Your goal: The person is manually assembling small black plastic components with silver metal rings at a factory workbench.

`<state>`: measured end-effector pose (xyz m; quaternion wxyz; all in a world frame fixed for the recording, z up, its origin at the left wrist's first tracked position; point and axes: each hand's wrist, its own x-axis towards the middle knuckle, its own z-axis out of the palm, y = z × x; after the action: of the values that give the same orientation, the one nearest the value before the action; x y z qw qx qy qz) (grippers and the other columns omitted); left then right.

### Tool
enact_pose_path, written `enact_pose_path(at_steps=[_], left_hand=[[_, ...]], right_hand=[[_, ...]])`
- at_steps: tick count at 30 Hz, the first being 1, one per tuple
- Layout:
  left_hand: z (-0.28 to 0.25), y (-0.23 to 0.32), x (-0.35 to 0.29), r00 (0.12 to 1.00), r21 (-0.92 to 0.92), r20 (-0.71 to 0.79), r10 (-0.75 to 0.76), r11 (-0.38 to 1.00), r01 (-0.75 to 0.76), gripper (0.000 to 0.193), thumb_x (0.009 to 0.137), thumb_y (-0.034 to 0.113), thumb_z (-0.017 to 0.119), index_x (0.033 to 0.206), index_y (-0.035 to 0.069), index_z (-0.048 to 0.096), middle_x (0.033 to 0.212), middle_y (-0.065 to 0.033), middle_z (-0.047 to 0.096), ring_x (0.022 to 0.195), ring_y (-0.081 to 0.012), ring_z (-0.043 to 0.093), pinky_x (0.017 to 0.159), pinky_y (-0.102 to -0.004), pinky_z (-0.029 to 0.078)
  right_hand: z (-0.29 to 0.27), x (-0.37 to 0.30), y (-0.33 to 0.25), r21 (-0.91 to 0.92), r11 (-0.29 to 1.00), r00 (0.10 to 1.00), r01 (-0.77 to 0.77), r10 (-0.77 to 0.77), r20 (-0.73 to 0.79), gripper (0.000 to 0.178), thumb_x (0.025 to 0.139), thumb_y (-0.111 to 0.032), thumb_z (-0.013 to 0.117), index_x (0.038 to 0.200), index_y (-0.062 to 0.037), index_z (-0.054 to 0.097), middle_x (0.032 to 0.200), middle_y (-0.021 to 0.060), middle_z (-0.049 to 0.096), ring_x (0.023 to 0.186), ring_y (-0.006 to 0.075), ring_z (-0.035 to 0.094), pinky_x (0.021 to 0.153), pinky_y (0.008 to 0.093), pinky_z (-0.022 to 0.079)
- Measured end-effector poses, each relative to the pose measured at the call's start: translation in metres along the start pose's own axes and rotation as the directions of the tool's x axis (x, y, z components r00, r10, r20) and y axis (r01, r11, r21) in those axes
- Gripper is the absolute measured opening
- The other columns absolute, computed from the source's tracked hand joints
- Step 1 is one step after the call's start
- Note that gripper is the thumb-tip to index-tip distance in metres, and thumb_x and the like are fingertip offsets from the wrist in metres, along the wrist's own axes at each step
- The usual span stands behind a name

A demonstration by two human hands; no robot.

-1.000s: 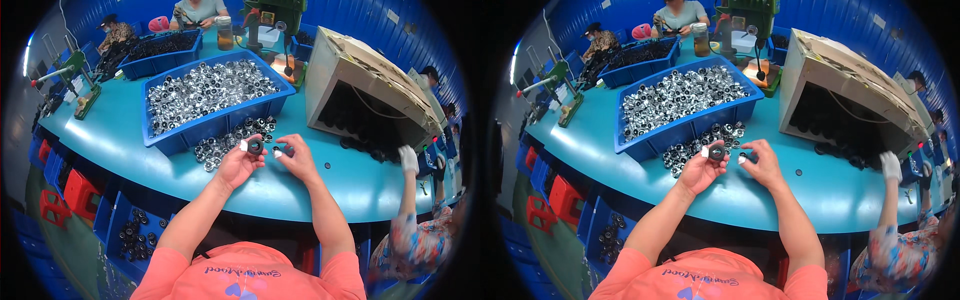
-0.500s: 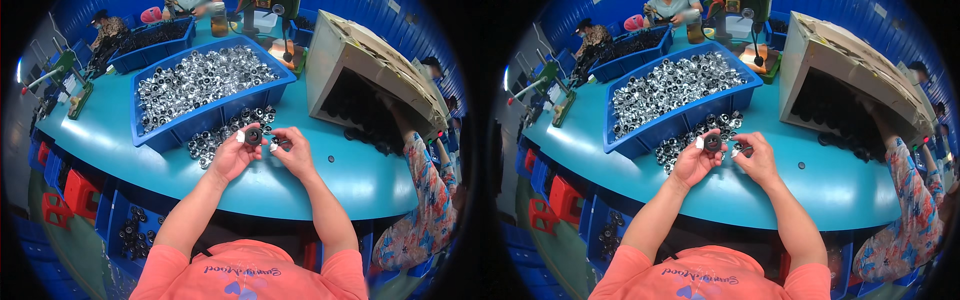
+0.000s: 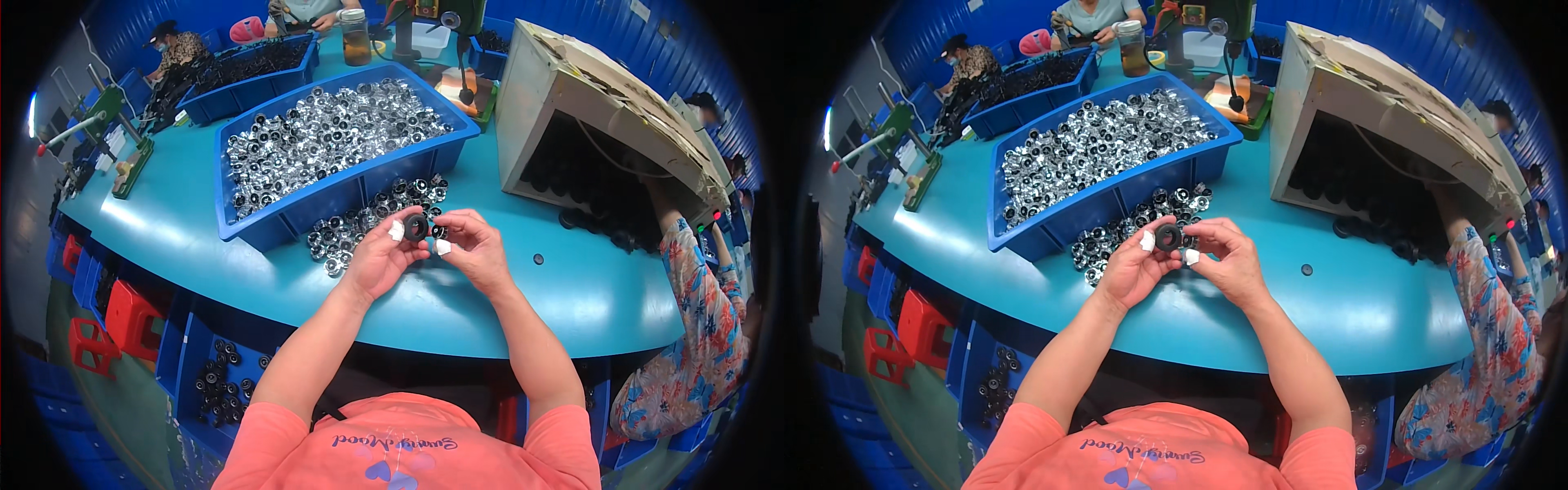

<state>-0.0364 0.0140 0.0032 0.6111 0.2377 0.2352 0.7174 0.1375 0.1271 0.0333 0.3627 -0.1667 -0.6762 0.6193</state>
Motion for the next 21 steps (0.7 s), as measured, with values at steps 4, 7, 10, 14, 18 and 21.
enact_pose_path(at_steps=[4,7,10,14,18,21], left_hand=[[-0.001,-0.002,-0.001,1.0,-0.004,0.007,0.006,1.0,-0.006,0.051,0.106,0.023,0.055,0.151,0.001,0.042,0.123,-0.0096,0.064,0.105,-0.0222,0.066,0.096,-0.0413,0.056],[0.0,-0.001,-0.002,1.0,0.002,0.002,0.002,1.0,-0.002,0.051,0.107,0.022,0.054,0.151,0.001,0.042,0.124,-0.0121,0.064,0.106,-0.0229,0.066,0.097,-0.0418,0.056],[0.004,0.001,-0.002,1.0,0.013,-0.013,-0.01,1.0,0.01,0.047,0.108,0.021,0.05,0.15,0.001,0.042,0.126,-0.0173,0.064,0.103,-0.0232,0.066,0.096,-0.0412,0.057],[0.002,0.001,-0.002,1.0,0.025,-0.001,-0.024,0.999,0.024,0.046,0.109,0.024,0.046,0.149,0.001,0.043,0.128,-0.023,0.063,0.1,-0.0234,0.067,0.092,-0.0392,0.058],[0.001,0.001,-0.003,1.0,0.031,0.003,-0.027,0.999,0.027,0.048,0.11,0.028,0.046,0.15,0.001,0.043,0.129,-0.023,0.063,0.098,-0.023,0.067,0.089,-0.0385,0.059],[0.002,0.001,-0.003,1.0,0.04,-0.002,-0.022,0.999,0.022,0.047,0.109,0.026,0.047,0.149,0.001,0.044,0.128,-0.0209,0.064,0.096,-0.022,0.066,0.088,-0.0375,0.058]], right_hand=[[0.001,-0.002,0.0,0.082,0.996,0.999,-0.043,0.042,0.01,0.039,0.081,0.002,0.08,0.118,-0.0012,0.07,0.115,0.0061,0.065,0.099,0.0139,0.067,0.089,0.0289,0.057],[0.001,-0.002,0.0,0.161,0.981,0.994,-0.109,0.112,-0.007,0.041,0.082,0.003,0.077,0.121,0.0006,0.067,0.11,0.0063,0.068,0.099,0.0129,0.067,0.088,0.0285,0.057],[-0.008,-0.001,0.006,0.118,0.981,0.987,-0.152,0.157,-0.037,0.04,0.083,0.003,0.072,0.122,0.0017,0.065,0.11,0.0079,0.069,0.101,0.0135,0.067,0.089,0.0297,0.057],[-0.013,0.003,0.005,0.2,0.961,0.975,-0.193,0.211,-0.072,0.038,0.087,0.001,0.065,0.125,0.0019,0.065,0.115,0.0112,0.068,0.103,0.0173,0.068,0.091,0.0328,0.057],[-0.012,0.004,0.0,0.244,0.947,0.972,-0.208,0.228,-0.058,0.04,0.088,0.001,0.062,0.128,0.0031,0.064,0.117,0.0119,0.068,0.104,0.0181,0.068,0.091,0.0333,0.057],[-0.008,0.002,-0.001,0.203,0.964,0.982,-0.172,0.185,-0.045,0.039,0.087,0.003,0.065,0.126,0.0037,0.065,0.118,0.0109,0.068,0.105,0.0175,0.068,0.093,0.0327,0.057]])
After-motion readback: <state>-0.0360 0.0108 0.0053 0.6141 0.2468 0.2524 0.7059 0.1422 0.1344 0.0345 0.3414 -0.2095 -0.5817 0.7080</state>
